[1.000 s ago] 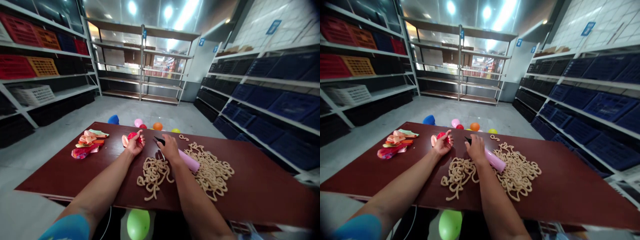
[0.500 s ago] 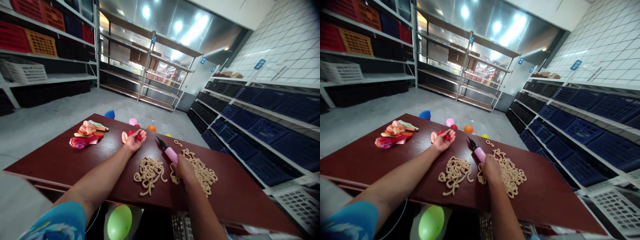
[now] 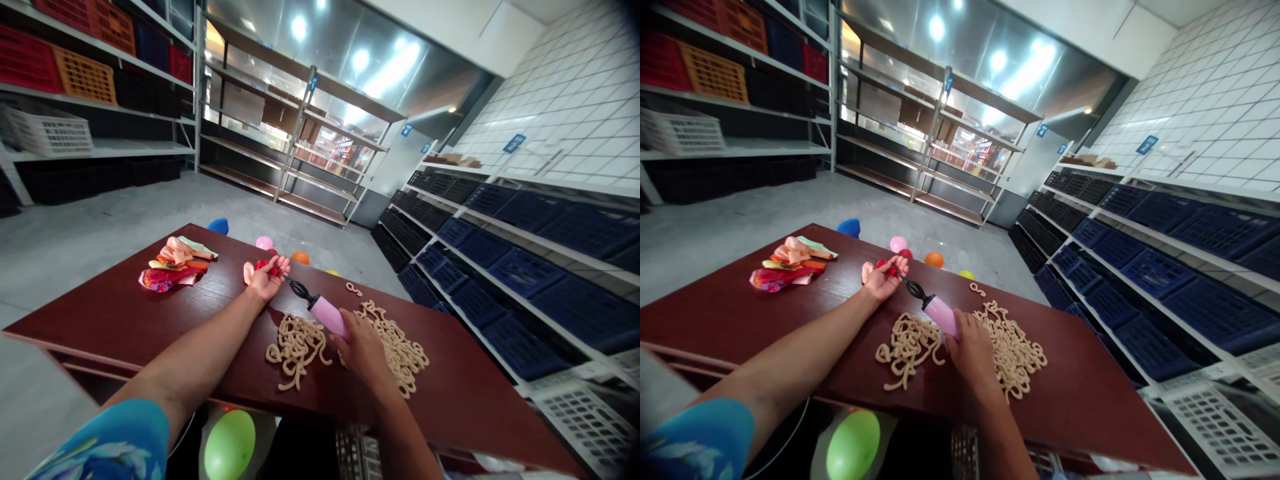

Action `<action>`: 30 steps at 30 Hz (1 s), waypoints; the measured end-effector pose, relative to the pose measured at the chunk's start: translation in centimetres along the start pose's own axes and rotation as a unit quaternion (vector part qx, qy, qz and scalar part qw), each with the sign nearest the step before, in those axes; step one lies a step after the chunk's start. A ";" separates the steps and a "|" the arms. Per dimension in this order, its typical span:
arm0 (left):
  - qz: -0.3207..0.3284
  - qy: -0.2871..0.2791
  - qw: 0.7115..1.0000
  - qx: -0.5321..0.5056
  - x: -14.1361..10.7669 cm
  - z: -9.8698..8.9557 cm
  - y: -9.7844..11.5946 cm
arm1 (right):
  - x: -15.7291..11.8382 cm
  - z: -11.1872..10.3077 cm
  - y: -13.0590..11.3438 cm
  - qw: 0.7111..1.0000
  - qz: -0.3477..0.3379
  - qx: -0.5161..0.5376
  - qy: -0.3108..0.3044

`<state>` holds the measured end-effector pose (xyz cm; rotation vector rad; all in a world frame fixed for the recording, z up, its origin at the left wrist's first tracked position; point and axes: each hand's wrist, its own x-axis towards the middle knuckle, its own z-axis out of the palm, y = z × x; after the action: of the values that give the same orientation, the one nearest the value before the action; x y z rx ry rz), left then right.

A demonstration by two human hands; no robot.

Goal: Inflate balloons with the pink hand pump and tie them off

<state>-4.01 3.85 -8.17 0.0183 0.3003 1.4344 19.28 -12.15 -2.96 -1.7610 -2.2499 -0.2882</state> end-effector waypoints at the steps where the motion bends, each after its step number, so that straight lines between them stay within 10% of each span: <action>1: 0.002 -0.003 1.000 0.002 0.1 -0.1 0.0 | 0.1 0.0 -0.1 1.000 -0.001 0.000 -0.002; 30: 0.083 -0.059 0.993 0.052 -0.9 0.9 2.1 | 7.4 5.5 -0.9 0.996 0.002 0.094 -0.001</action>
<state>-5.92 3.37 -6.76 0.2171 0.2811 1.5733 16.22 -3.89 -5.71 -1.6688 -2.1940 -0.0712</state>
